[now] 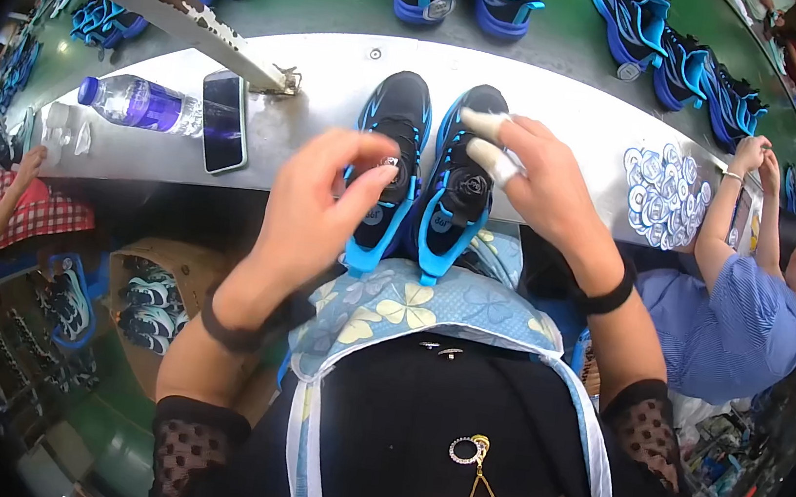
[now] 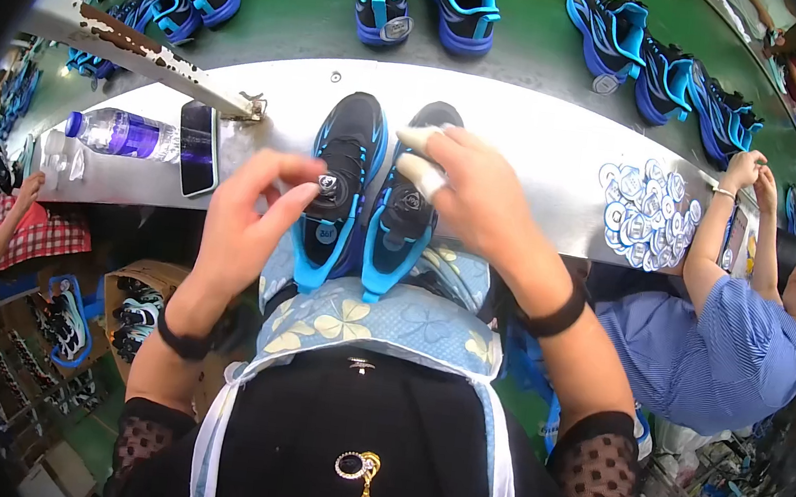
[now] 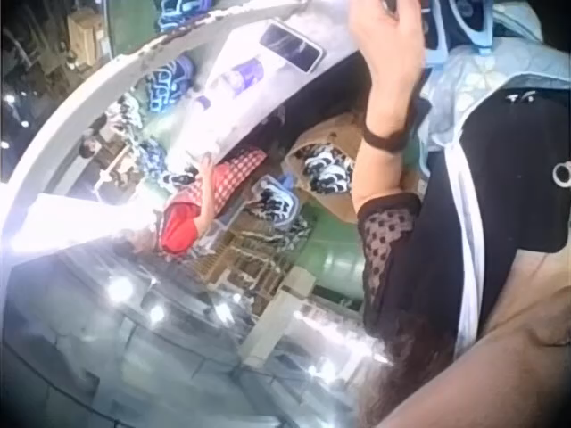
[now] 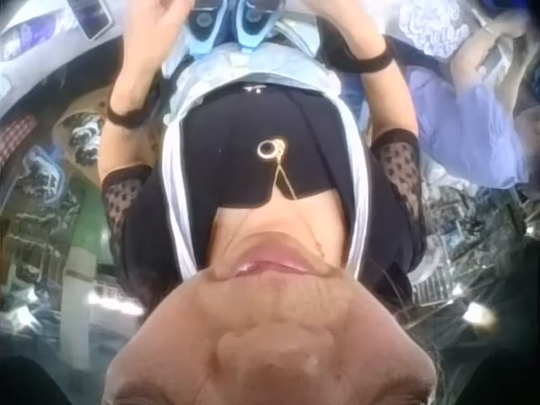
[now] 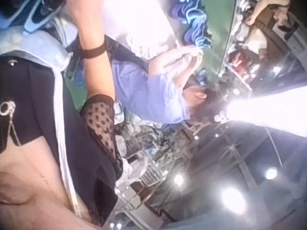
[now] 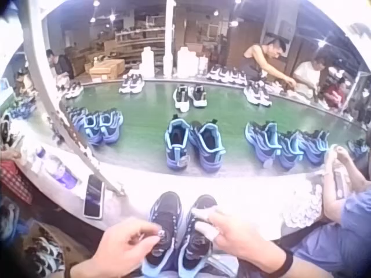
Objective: Inspecting and wiping newly manufactured shoes on a finishing line.
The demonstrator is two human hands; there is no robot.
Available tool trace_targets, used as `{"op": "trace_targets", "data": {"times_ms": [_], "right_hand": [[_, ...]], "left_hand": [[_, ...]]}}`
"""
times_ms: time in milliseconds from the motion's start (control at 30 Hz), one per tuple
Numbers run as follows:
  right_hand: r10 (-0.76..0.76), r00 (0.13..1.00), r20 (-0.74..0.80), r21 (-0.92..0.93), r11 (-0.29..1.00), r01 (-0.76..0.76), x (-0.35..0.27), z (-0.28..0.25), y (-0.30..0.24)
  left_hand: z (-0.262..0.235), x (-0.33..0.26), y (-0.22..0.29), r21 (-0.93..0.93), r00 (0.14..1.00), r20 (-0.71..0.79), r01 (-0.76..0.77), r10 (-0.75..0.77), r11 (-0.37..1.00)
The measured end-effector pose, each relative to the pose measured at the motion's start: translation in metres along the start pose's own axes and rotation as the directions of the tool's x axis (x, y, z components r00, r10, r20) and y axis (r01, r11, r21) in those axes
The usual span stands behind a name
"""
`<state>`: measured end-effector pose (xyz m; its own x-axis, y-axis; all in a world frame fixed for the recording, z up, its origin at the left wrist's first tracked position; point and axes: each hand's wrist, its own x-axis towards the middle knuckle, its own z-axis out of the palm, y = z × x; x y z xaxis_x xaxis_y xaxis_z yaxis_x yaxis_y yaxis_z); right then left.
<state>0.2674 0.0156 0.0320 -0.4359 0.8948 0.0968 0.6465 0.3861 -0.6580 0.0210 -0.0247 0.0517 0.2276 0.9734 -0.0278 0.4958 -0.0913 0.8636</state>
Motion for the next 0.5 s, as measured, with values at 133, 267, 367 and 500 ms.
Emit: {"op": "trace_targets", "data": {"times_ms": [133, 267, 367, 500], "right_hand": [[-0.130, 0.980, 0.148, 0.066, 0.990, 0.121, 0.039, 0.047, 0.011], [-0.100, 0.962, 0.255, 0.166, 0.984, 0.058, 0.048, 0.053, 0.008], [-0.087, 0.966, 0.244, 0.148, 0.988, 0.052, 0.051, 0.053, 0.008], [-0.046, 0.968, 0.247, 0.124, 0.992, 0.015, 0.053, 0.051, 0.002]], "left_hand": [[0.025, 0.012, -0.041, 0.015, 1.000, -0.012, -0.024, 0.025, 1.000], [0.011, 0.013, -0.054, -0.333, 0.979, 0.202, 0.109, -0.043, 0.937], [0.010, 0.018, -0.052, -0.266, 0.974, 0.218, -0.006, 0.067, 0.964], [0.006, 0.025, -0.064, -0.313, 0.930, 0.360, 0.049, 0.071, 0.949]]}}
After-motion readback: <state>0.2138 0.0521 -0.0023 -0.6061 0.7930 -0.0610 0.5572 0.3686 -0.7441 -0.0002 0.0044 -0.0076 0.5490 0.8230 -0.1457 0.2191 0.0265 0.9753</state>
